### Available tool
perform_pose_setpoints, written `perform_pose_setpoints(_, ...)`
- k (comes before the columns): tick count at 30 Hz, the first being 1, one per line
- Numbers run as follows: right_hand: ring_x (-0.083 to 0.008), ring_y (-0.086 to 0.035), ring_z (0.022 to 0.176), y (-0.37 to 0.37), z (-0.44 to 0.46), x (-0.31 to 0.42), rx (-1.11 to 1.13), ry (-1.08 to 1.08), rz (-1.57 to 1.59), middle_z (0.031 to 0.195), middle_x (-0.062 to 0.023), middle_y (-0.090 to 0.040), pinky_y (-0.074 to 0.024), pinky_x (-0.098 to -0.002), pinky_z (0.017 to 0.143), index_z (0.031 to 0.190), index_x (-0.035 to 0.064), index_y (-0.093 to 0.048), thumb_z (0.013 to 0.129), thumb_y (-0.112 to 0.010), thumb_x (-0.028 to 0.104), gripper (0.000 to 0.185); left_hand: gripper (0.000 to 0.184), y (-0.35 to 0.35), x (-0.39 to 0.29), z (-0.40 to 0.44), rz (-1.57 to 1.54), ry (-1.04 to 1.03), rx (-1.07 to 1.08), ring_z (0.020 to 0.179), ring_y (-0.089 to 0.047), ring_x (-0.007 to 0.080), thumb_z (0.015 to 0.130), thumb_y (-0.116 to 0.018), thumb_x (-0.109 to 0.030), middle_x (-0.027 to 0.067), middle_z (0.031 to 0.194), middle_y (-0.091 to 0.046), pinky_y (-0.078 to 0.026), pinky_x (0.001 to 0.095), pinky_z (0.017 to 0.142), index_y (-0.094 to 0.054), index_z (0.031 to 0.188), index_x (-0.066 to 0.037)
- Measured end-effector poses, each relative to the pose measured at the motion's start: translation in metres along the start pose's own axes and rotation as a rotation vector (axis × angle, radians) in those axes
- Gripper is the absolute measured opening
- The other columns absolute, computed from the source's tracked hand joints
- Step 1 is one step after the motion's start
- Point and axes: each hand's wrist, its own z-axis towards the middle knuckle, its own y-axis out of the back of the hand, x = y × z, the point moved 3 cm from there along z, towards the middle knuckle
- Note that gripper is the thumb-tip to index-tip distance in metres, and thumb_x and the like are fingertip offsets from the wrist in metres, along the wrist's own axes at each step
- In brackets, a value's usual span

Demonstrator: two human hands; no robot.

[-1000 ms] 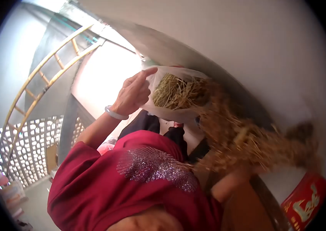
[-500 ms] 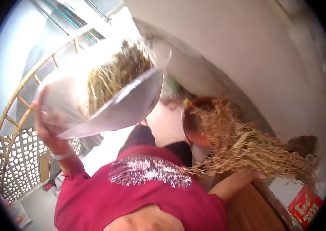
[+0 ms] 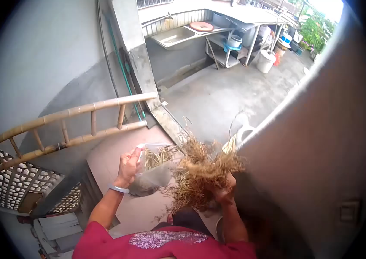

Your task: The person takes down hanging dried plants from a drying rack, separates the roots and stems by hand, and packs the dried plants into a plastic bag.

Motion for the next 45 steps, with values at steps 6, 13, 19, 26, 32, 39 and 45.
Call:
perform_pose_setpoints(6,-0.0241,-0.063,0.082,-0.021,0.183,-0.082,0.055,-0.225,0.541,0.094,-0.0151,-0.063,-0.0525,-0.0332,0.072,0.113,-0.0063,-0.052,0.06,-0.06,0.002,0.054,0.029,-0.015,-0.018,0.137,0.094,-0.005,0.052,0.044,-0.025,-0.0014,0.093,-0.051,-0.025,-0.0127,0.054,-0.032,-0.017,0.0192,0.04,-0.063,0.102,-0.001)
perform_pose_setpoints(13,-0.0282,-0.063,0.077,-0.008,0.338,-0.14,0.115,-0.472,0.82,0.094,-0.0172,-0.063,-0.0534,-0.0374,0.07,0.112,-0.0087,-0.051,0.051,-0.06,0.0,0.063,0.032,-0.128,-0.011,0.289,0.479,-0.147,0.51,0.05,-0.029,0.0013,0.094,-0.051,-0.026,-0.0102,0.054,-0.037,-0.024,0.0228,0.043,-0.065,0.081,0.0)
perform_pose_setpoints(19,-0.0279,-0.063,0.08,0.018,0.438,-0.146,0.075,-0.42,0.743,0.096,-0.0165,-0.062,-0.053,-0.0371,0.072,0.114,-0.0075,-0.049,0.051,-0.06,0.0,0.064,0.032,-0.227,-0.006,0.411,0.542,-0.11,0.733,0.054,-0.035,0.01,0.091,-0.046,-0.02,0.0032,0.052,-0.038,-0.033,0.0329,0.05,-0.051,0.07,0.005)
perform_pose_setpoints(26,-0.0246,-0.06,0.088,0.084,0.528,-0.185,-0.242,-0.486,0.405,0.104,-0.0125,-0.059,-0.0501,-0.0356,0.079,0.12,0.0001,-0.046,0.055,-0.063,0.0,0.067,0.031,-0.312,-0.03,0.554,0.587,-0.063,0.901,0.057,-0.043,0.0137,0.088,-0.046,-0.02,0.0171,0.058,-0.052,-0.04,0.0366,0.057,-0.054,0.079,0.008)
perform_pose_setpoints(32,-0.0259,-0.059,0.087,0.081,0.639,-0.141,-0.338,-0.214,0.393,0.105,-0.0135,-0.057,-0.0512,-0.0375,0.077,0.12,0.0002,-0.044,0.059,-0.064,-0.001,0.064,0.029,-0.361,-0.086,0.63,0.4,-0.15,0.997,0.066,-0.052,0.0178,0.087,-0.045,-0.019,0.0215,0.069,-0.058,-0.044,0.0355,0.064,-0.057,0.088,0.007)
perform_pose_setpoints(39,-0.0218,-0.059,0.081,0.126,0.764,-0.183,-0.286,-0.056,0.014,0.097,-0.0118,-0.059,-0.051,-0.0326,0.068,0.114,-0.0028,-0.049,0.067,-0.061,0.001,0.048,0.032,-0.309,-0.117,0.762,0.508,-0.258,0.806,0.07,-0.051,0.016,0.089,-0.049,-0.017,0.0074,0.072,-0.051,-0.042,0.0326,0.066,-0.05,0.115,0.002)
perform_pose_setpoints(45,-0.0208,-0.059,0.075,0.14,0.877,-0.257,-0.422,-0.19,0.185,0.094,-0.0108,-0.06,-0.05,-0.031,0.066,0.11,-0.0048,-0.051,0.071,-0.055,0.0,0.04,0.028,-0.185,-0.042,0.871,0.469,0.061,0.336,0.064,-0.049,0.006,0.092,-0.045,-0.019,0.0007,0.073,-0.053,-0.042,0.0219,0.056,-0.055,0.109,0.002)
